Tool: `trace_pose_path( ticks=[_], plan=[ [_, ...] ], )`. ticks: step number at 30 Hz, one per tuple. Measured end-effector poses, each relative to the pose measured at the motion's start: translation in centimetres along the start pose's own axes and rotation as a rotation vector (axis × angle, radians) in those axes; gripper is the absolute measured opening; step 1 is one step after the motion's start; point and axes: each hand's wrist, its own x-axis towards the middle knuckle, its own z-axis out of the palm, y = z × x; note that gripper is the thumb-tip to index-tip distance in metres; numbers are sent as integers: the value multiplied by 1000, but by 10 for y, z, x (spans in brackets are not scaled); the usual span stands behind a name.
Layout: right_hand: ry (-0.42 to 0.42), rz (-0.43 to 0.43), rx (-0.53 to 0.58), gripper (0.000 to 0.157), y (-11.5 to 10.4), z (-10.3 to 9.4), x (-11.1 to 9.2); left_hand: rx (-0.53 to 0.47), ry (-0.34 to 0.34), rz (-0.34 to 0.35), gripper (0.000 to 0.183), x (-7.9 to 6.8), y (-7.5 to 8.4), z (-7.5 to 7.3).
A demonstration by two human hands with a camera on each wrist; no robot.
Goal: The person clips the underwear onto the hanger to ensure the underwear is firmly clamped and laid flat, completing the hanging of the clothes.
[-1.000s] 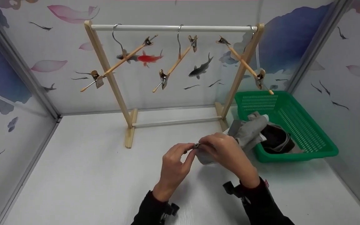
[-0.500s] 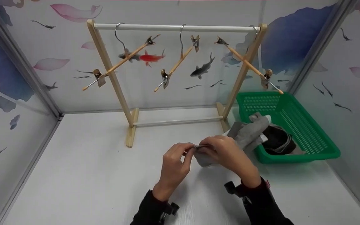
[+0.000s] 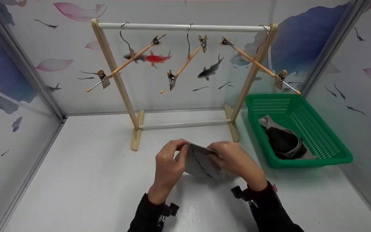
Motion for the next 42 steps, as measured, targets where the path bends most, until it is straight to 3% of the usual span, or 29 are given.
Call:
trace_pose_path(
  ticks=[4, 8, 14, 22, 32, 36, 42],
  plan=[
    [-155, 1, 40, 19, 6, 10, 1, -3, 16, -15, 12, 3, -1, -6],
    [-304, 59, 88, 22, 12, 18, -1, -14, 41, -33, 10, 6, -4, -13],
    [-424, 143, 153, 28, 17, 25, -3, -4, 68, -67, 9, 10, -7, -24],
    [-408, 148, 41, 21, 26, 36, -4, 7, 117, -95, 10, 12, -14, -36],
    [-383, 91, 40, 12, 42, 41, -7, 31, 211, -139, 11, 18, -20, -58],
    [-359, 110, 83, 10, 49, 30, -9, 48, 218, -173, 12, 21, -19, -66],
    [-228, 162, 224, 8, 55, -6, -18, 75, 200, -215, 13, 25, -18, -77]
  ],
)
